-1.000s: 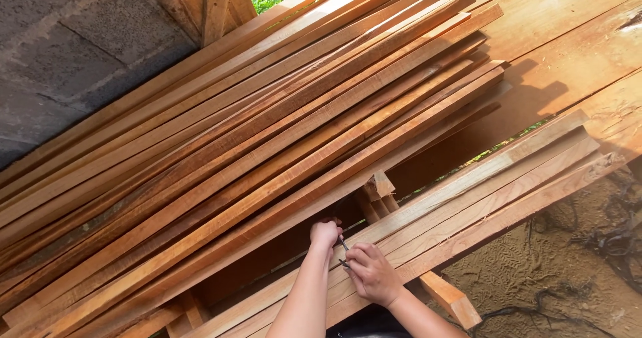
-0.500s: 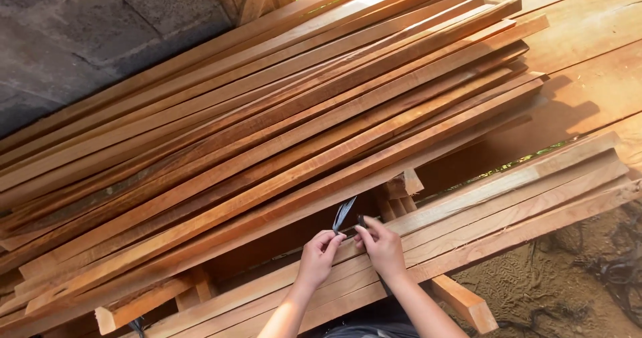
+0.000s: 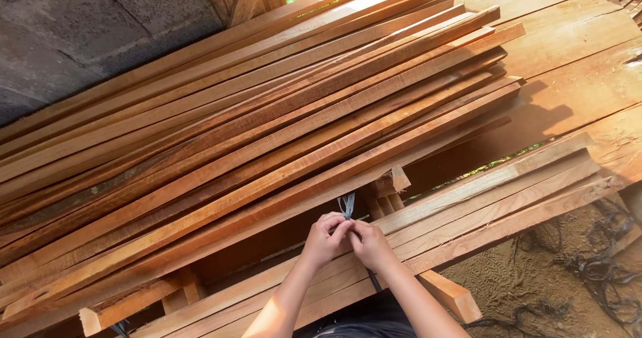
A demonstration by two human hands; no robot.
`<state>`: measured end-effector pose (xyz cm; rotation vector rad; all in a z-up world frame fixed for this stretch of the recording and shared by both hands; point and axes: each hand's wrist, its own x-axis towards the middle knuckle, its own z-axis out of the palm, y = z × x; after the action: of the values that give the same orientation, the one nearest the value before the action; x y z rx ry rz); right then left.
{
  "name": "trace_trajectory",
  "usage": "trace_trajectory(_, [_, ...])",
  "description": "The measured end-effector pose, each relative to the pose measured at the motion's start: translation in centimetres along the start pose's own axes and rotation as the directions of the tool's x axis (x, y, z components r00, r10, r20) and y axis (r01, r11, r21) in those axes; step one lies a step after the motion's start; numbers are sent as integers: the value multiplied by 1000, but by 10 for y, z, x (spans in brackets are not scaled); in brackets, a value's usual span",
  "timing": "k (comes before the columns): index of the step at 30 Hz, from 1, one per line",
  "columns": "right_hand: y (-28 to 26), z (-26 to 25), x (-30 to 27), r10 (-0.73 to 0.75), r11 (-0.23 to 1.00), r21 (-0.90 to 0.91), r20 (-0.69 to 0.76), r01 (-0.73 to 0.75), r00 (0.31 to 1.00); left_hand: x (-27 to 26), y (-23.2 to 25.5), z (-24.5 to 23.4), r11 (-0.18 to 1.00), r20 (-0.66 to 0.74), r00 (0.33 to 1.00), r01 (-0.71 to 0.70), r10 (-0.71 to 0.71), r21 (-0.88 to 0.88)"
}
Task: Arranging and bundling thin wooden planks using black ties and scissors.
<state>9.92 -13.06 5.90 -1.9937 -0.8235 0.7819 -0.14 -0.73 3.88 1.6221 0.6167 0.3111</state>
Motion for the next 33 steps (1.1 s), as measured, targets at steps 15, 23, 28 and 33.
trace_trajectory(15, [-16,-20,12,248,960,72,226,-271,942,12,-51,-32,963,217,943,227,-254,142])
trace_trajectory(23, [-16,-19,15,308,942,64,221,-329,925,9,-82,-33,878,345,840,472,-420,-80])
trace_trajectory(28, [0,-16,16,319,935,83,226,-345,920,16,-64,-25,870,357,808,493,-469,28])
trace_trajectory(33, [10,-7,13,358,908,165,171,-384,918,20,-68,-16,855,325,797,511,-509,88])
